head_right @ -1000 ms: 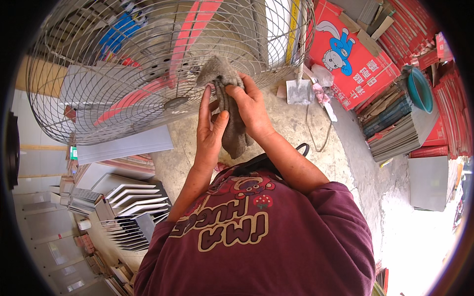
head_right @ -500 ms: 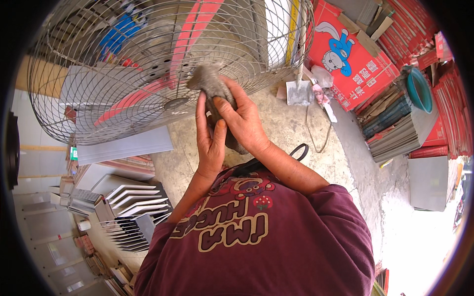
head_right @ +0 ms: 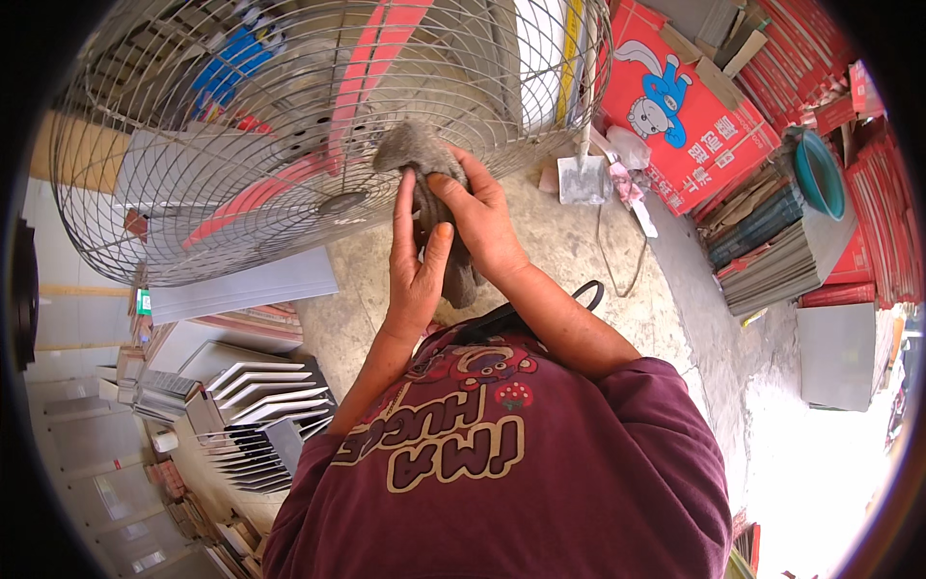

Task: The person cleans the metal grill of a large pedestal fan with a cloth.

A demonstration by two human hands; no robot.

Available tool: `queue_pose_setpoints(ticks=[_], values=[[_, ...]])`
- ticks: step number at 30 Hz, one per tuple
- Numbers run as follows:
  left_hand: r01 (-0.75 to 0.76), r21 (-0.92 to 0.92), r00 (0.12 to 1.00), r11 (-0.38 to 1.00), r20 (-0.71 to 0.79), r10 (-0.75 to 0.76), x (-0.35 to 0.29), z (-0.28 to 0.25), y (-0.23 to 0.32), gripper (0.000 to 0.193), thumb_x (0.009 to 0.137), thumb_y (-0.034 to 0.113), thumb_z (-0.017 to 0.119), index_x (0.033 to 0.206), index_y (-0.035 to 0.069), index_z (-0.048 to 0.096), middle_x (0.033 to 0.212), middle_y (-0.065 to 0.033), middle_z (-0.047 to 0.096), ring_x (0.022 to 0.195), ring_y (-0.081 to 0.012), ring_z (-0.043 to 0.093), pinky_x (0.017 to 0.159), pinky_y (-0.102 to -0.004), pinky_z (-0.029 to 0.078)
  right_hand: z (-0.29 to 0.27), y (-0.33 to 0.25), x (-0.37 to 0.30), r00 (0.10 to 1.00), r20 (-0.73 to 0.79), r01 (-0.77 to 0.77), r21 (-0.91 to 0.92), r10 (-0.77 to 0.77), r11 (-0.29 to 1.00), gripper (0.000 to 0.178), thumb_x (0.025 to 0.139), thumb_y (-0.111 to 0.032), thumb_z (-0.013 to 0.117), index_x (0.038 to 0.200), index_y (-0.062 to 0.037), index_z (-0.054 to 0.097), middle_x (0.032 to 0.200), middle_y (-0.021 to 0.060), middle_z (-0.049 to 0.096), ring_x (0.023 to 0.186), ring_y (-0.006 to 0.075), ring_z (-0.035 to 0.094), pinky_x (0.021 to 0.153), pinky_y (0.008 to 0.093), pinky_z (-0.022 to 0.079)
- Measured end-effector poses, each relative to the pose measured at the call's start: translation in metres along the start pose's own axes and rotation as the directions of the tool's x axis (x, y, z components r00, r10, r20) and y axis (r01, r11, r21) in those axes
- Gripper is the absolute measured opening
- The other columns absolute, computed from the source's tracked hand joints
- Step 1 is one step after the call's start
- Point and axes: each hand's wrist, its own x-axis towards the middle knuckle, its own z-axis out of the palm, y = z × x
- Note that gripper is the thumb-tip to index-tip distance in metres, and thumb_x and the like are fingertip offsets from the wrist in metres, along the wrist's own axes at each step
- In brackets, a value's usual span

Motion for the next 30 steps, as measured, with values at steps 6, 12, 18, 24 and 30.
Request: queue_pose_setpoints(ticks=[6, 12, 18, 24, 30], values=[[-0.036, 0.071, 0.997, 0.997, 0.076, 0.031, 0.000, 0.006, -0.007, 0.062, 0.094, 0.021, 0.056, 0.144, 0.000, 0.027, 0.135, -0.0186, 0.041, 0.125, -0.0283, 0.042, 0.104, -0.0356, 0.033, -0.014, 0.002, -0.007, 0.987, -0.135, -0.058, 0.180, 0.083, 0.982, 0.037, 0.089, -0.008, 0.056, 0.126, -0.0043, 0.052, 0.105, 0.0051, 0.062, 0.090, 0.0118, 0.059, 0.079, 0.0252, 0.048], [-0.066, 0.069, 0.996, 0.995, 0.066, 0.061, 0.005, 0.001, 0.005, 0.062, 0.094, 0.021, 0.056, 0.144, 0.000, 0.028, 0.136, -0.0181, 0.040, 0.126, -0.0282, 0.041, 0.105, -0.0358, 0.033, 0.000, -0.003, -0.012, 0.991, -0.133, 0.041, 0.098, -0.028, 0.994, 0.037, 0.091, -0.009, 0.054, 0.128, -0.0035, 0.049, 0.106, 0.0045, 0.060, 0.092, 0.0110, 0.057, 0.081, 0.0246, 0.047], [-0.115, 0.042, 0.993, 0.993, -0.010, 0.115, 0.007, -0.008, 0.017, 0.060, 0.094, 0.021, 0.054, 0.143, -0.001, 0.028, 0.139, -0.0180, 0.039, 0.129, -0.0284, 0.038, 0.106, -0.0367, 0.030, 0.019, -0.005, -0.008, 0.988, -0.041, 0.148, 0.006, -0.148, 0.989, 0.036, 0.093, -0.009, 0.054, 0.129, -0.0032, 0.047, 0.108, 0.0030, 0.059, 0.095, 0.0088, 0.053, 0.083, 0.0239, 0.046], [-0.100, 0.083, 0.995, 0.992, -0.003, 0.100, 0.003, -0.022, 0.017, 0.067, 0.097, 0.035, 0.048, 0.146, -0.001, 0.019, 0.145, -0.0168, 0.032, 0.132, -0.0237, 0.034, 0.109, -0.0345, 0.027, 0.036, -0.004, -0.008, 0.957, 0.040, 0.290, -0.090, -0.288, 0.953, 0.037, 0.093, -0.008, 0.054, 0.129, -0.0028, 0.047, 0.110, 0.0037, 0.057, 0.097, 0.0098, 0.052, 0.085, 0.0242, 0.044], [-0.208, 0.042, 0.968, 0.977, -0.132, 0.212, 0.000, -0.028, 0.020, 0.064, 0.096, 0.030, 0.049, 0.144, -0.003, 0.023, 0.142, -0.0191, 0.034, 0.131, -0.0282, 0.035, 0.108, -0.0376, 0.028, 0.052, -0.002, -0.009, 0.937, 0.146, 0.342, -0.209, -0.316, 0.916, 0.038, 0.092, -0.008, 0.056, 0.128, -0.0024, 0.046, 0.111, 0.0045, 0.057, 0.102, 0.0111, 0.051, 0.090, 0.0250, 0.041]])
